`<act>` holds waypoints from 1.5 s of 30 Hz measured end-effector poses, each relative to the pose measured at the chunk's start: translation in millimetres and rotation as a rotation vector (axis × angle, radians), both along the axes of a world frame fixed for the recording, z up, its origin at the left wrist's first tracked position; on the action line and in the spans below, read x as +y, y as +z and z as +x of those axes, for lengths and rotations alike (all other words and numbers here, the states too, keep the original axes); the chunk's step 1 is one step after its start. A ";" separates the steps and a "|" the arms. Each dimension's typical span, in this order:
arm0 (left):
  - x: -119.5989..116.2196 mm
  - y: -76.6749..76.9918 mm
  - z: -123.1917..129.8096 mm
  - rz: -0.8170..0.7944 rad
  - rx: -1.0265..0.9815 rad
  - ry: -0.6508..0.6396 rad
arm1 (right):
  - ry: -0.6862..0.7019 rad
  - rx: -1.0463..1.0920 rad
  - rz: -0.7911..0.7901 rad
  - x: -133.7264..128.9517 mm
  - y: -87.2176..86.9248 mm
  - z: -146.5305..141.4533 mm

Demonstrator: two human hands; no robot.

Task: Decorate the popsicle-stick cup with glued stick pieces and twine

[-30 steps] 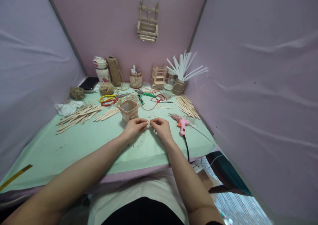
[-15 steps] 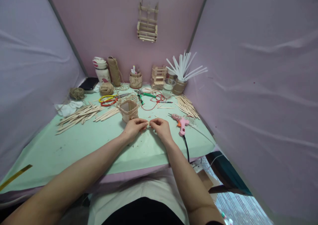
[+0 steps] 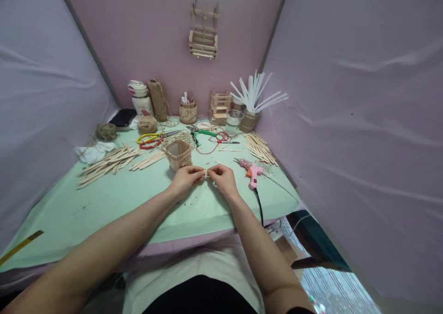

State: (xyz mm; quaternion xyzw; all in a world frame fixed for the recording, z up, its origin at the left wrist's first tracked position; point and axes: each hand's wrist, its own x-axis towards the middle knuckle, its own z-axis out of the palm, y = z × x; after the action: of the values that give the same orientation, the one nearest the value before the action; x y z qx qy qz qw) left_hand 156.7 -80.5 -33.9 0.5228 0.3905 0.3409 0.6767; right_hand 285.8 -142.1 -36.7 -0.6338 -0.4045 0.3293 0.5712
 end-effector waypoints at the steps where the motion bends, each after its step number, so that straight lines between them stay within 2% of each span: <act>1: -0.1 0.3 0.1 -0.003 0.002 0.001 | 0.001 0.001 -0.001 0.1 -0.1 -0.1; 11: 1.5 -3.4 0.8 -0.036 -0.040 0.010 | -0.003 -0.018 -0.018 -1.2 1.2 -0.1; 16: 1.0 -3.0 0.7 -0.031 -0.043 0.042 | -0.005 -0.099 -0.042 -2.7 1.0 -0.6; 22: 0.6 -2.5 1.0 -0.032 -0.053 0.015 | 0.002 -0.119 -0.039 -3.9 1.8 -0.9; 27: 0.5 -0.8 -0.9 0.058 -0.011 -0.040 | 0.011 -0.109 -0.039 -4.4 2.3 -0.6; 35: -2.3 5.2 -0.6 0.005 -0.009 -0.034 | 0.010 -0.111 -0.029 -3.2 1.0 -1.4; 45: 0.1 -4.3 0.0 0.009 -0.029 -0.037 | 0.022 -0.107 -0.025 -5.3 4.4 -3.0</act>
State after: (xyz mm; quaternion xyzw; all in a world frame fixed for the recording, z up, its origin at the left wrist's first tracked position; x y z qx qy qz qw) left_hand 156.7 -80.3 -38.1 0.5277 0.3694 0.3378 0.6862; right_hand 282.8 -147.4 -32.3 -0.6531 -0.4372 0.3063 0.5371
